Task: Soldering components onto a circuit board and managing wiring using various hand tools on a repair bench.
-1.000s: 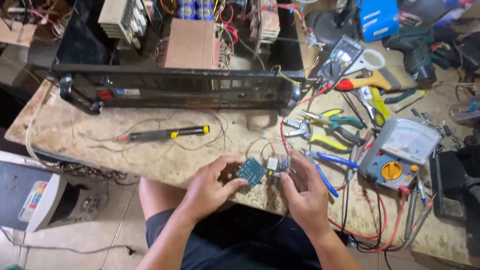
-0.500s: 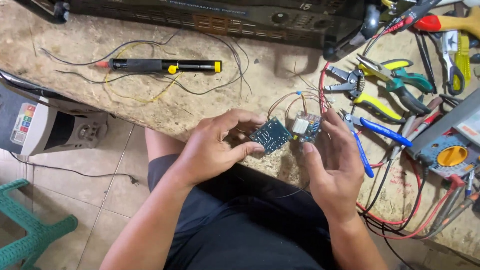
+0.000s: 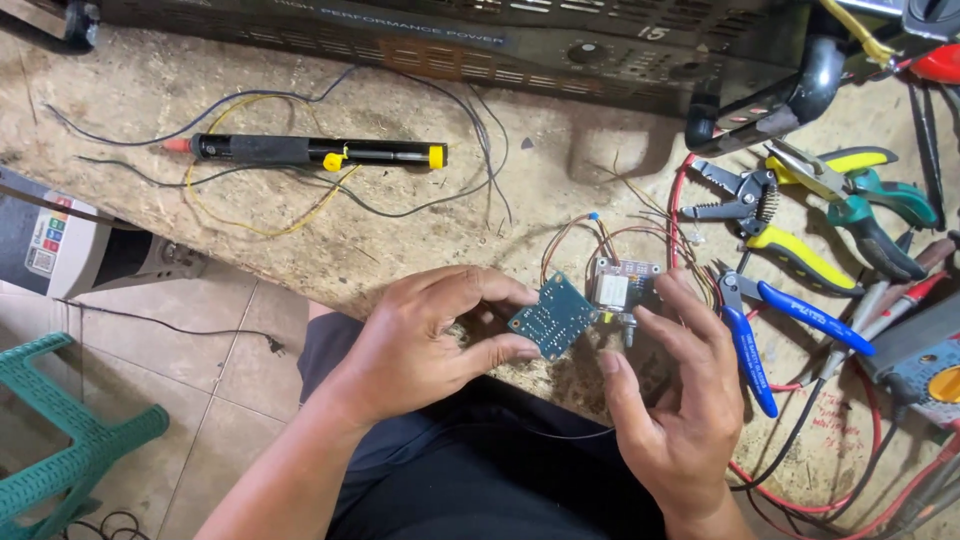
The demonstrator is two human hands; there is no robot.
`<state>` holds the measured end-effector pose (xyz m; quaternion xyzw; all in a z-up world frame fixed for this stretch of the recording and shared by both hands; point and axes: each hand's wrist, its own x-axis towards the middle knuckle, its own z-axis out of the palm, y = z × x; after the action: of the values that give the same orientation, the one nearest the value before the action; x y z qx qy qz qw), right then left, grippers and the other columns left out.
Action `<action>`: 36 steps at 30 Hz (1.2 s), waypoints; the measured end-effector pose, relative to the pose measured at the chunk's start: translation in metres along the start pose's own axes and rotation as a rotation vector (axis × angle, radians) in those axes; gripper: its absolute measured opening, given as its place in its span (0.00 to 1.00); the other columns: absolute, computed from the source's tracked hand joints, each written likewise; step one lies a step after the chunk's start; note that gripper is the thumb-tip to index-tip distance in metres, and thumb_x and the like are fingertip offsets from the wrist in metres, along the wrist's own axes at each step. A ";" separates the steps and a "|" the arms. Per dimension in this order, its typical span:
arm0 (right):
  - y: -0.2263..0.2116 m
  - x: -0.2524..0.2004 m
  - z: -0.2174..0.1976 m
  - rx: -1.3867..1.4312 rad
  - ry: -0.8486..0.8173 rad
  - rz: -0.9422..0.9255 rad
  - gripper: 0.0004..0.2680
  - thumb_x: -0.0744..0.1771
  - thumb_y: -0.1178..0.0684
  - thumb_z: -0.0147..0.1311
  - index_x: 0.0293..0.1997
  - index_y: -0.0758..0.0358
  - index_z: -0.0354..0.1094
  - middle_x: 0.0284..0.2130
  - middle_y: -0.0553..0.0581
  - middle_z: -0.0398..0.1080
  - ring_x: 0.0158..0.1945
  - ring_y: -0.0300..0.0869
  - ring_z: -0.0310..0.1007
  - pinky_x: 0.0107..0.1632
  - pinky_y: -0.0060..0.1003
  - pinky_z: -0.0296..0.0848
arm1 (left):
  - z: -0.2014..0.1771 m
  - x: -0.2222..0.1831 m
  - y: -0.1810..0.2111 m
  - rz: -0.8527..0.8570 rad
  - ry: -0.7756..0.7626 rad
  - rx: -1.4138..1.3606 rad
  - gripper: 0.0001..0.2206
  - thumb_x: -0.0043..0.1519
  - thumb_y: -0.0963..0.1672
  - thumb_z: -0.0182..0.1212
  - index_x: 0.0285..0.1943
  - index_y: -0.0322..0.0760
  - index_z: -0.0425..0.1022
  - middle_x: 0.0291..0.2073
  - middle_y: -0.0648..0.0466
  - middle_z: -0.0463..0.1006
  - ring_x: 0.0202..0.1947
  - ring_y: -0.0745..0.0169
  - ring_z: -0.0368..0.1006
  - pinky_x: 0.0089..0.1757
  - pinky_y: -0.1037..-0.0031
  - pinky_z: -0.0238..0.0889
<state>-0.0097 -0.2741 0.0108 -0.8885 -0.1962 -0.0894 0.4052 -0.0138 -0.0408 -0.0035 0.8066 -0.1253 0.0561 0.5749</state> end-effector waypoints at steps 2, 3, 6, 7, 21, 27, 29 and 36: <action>0.000 0.001 0.001 0.026 -0.013 0.015 0.12 0.67 0.60 0.57 0.53 0.74 0.66 0.60 0.77 0.65 0.70 0.66 0.66 0.73 0.54 0.67 | 0.000 0.001 -0.001 -0.021 -0.015 -0.006 0.16 0.56 0.45 0.76 0.51 0.41 0.77 0.45 0.54 0.84 0.44 0.64 0.82 0.47 0.77 0.75; 0.001 0.001 0.000 0.027 -0.013 0.018 0.12 0.67 0.60 0.57 0.53 0.74 0.66 0.60 0.77 0.65 0.70 0.66 0.66 0.73 0.54 0.67 | 0.000 0.002 -0.001 -0.023 -0.018 -0.006 0.16 0.56 0.45 0.76 0.51 0.41 0.77 0.45 0.54 0.84 0.44 0.64 0.82 0.47 0.77 0.75; 0.003 0.003 0.000 -0.002 -0.022 0.006 0.12 0.66 0.59 0.58 0.53 0.73 0.66 0.59 0.77 0.67 0.69 0.67 0.68 0.72 0.54 0.67 | 0.001 0.003 0.000 -0.013 -0.003 0.040 0.16 0.56 0.45 0.75 0.50 0.41 0.77 0.45 0.56 0.84 0.44 0.63 0.83 0.48 0.75 0.73; 0.002 0.003 0.000 0.008 -0.018 0.001 0.12 0.66 0.59 0.58 0.53 0.73 0.66 0.59 0.78 0.67 0.68 0.67 0.68 0.72 0.55 0.67 | 0.001 0.004 0.001 -0.024 -0.001 0.034 0.15 0.56 0.45 0.75 0.50 0.41 0.77 0.45 0.56 0.84 0.43 0.64 0.82 0.46 0.76 0.74; -0.003 0.001 0.001 0.047 -0.002 -0.068 0.13 0.65 0.61 0.60 0.53 0.73 0.67 0.59 0.76 0.67 0.68 0.64 0.69 0.73 0.52 0.67 | 0.006 0.003 0.006 -0.022 0.081 0.071 0.16 0.55 0.46 0.76 0.49 0.41 0.77 0.40 0.56 0.82 0.30 0.69 0.76 0.37 0.79 0.73; 0.042 -0.015 0.025 -0.081 0.131 -0.072 0.15 0.61 0.53 0.63 0.53 0.58 0.72 0.60 0.59 0.72 0.63 0.47 0.74 0.65 0.37 0.69 | 0.004 -0.003 0.010 -0.038 0.125 0.111 0.18 0.60 0.53 0.66 0.49 0.40 0.76 0.42 0.52 0.81 0.42 0.57 0.79 0.43 0.70 0.70; 0.069 -0.024 0.040 -0.004 0.206 -0.008 0.14 0.60 0.55 0.62 0.49 0.66 0.74 0.59 0.67 0.73 0.67 0.54 0.72 0.70 0.42 0.69 | 0.004 -0.006 0.017 -0.125 0.132 -0.077 0.19 0.59 0.51 0.67 0.52 0.38 0.76 0.44 0.50 0.81 0.38 0.62 0.77 0.36 0.72 0.79; 0.008 -0.012 0.013 -0.092 0.113 0.169 0.15 0.61 0.55 0.62 0.52 0.68 0.74 0.61 0.63 0.71 0.69 0.51 0.68 0.65 0.41 0.68 | -0.017 -0.025 0.012 -0.039 0.213 -0.027 0.09 0.64 0.43 0.65 0.44 0.30 0.77 0.36 0.46 0.82 0.33 0.58 0.81 0.36 0.75 0.81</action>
<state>-0.0178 -0.2722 -0.0069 -0.9130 -0.0932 -0.1136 0.3806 -0.0405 -0.0254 0.0075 0.7906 -0.0483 0.1286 0.5967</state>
